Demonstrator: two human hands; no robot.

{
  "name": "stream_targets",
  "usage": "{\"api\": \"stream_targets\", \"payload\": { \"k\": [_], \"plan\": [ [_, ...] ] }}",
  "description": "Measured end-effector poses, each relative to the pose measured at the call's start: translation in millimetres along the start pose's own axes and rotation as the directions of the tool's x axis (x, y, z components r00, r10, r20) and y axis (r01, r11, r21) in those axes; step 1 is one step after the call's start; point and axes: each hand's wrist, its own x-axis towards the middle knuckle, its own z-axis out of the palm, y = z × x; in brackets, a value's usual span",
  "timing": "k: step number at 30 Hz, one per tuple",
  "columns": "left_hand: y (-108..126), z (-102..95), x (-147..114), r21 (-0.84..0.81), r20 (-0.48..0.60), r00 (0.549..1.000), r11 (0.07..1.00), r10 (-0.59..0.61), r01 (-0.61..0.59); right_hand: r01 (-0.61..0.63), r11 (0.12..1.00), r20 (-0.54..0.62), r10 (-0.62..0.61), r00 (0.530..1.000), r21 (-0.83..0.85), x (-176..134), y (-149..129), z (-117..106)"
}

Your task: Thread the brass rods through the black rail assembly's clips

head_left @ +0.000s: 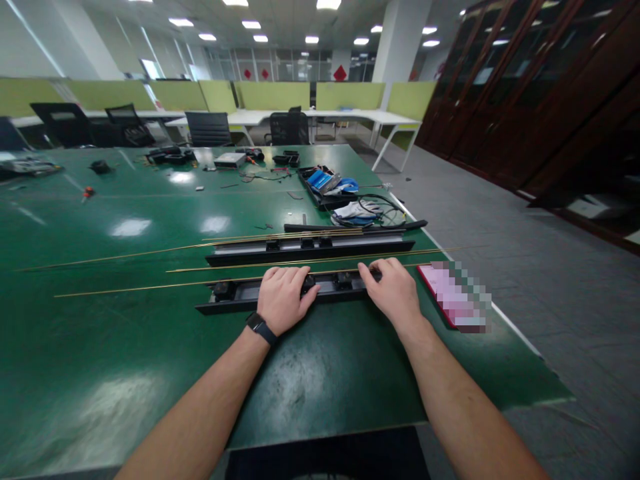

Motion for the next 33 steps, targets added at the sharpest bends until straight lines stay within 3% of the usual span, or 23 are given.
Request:
{"api": "stream_targets", "payload": {
  "k": [11, 33],
  "plan": [
    [0.6, 0.0, 0.4, -0.003, 0.007, 1.000, 1.000, -0.008, 0.008, 0.076, 0.996, 0.010, -0.076, 0.997, 0.044, -2.8, -2.8, 3.5],
    [1.0, -0.1, 0.8, -0.007, 0.003, 1.000, 1.000, -0.010, 0.010, 0.112, 0.982, 0.043, -0.120, 0.992, 0.154, -5.5, -9.6, 1.6]
  ]
}}
